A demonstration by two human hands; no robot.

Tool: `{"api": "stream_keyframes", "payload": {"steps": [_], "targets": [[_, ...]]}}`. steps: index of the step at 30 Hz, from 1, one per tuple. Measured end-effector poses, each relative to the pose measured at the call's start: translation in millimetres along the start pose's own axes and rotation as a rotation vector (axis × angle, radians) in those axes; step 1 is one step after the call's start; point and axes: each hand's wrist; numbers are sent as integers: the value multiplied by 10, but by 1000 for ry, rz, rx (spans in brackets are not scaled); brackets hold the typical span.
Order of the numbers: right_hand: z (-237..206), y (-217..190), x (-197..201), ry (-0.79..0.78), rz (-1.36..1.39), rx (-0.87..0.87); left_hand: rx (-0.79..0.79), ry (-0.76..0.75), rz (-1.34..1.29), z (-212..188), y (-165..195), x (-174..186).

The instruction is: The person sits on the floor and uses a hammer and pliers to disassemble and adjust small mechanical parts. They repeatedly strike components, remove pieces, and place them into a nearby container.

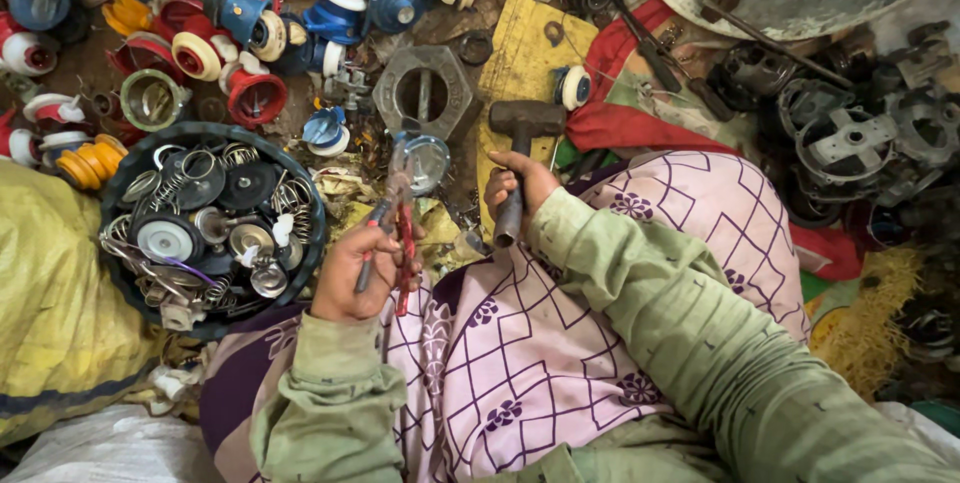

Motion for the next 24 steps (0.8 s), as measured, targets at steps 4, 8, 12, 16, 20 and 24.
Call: {"api": "stream_keyframes", "payload": {"steps": [4,8,12,16,20,24], "targets": [[16,-17,4,0,20,-11,30,42,197,18,-16,-132],[26,-29,12,0,9,-16,54,39,211,39,-35,-129],[32,-47,22,-23,-16,-34,115,78,284,25,11,-94],[32,-66,29,2,-16,-10,92,89,299,7,-14,-135],[35,-77,31,-14,-16,-16,134,116,347,18,-25,-162],[39,-76,34,-1,-1,-7,145,149,398,23,-8,-158]]}}
Point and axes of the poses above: each hand's wrist, its own z-axis towards the middle knuckle, its own x-axis out of the back of the hand, y = z × x, and after that the axes turned 13 degrees about -x, right-handed
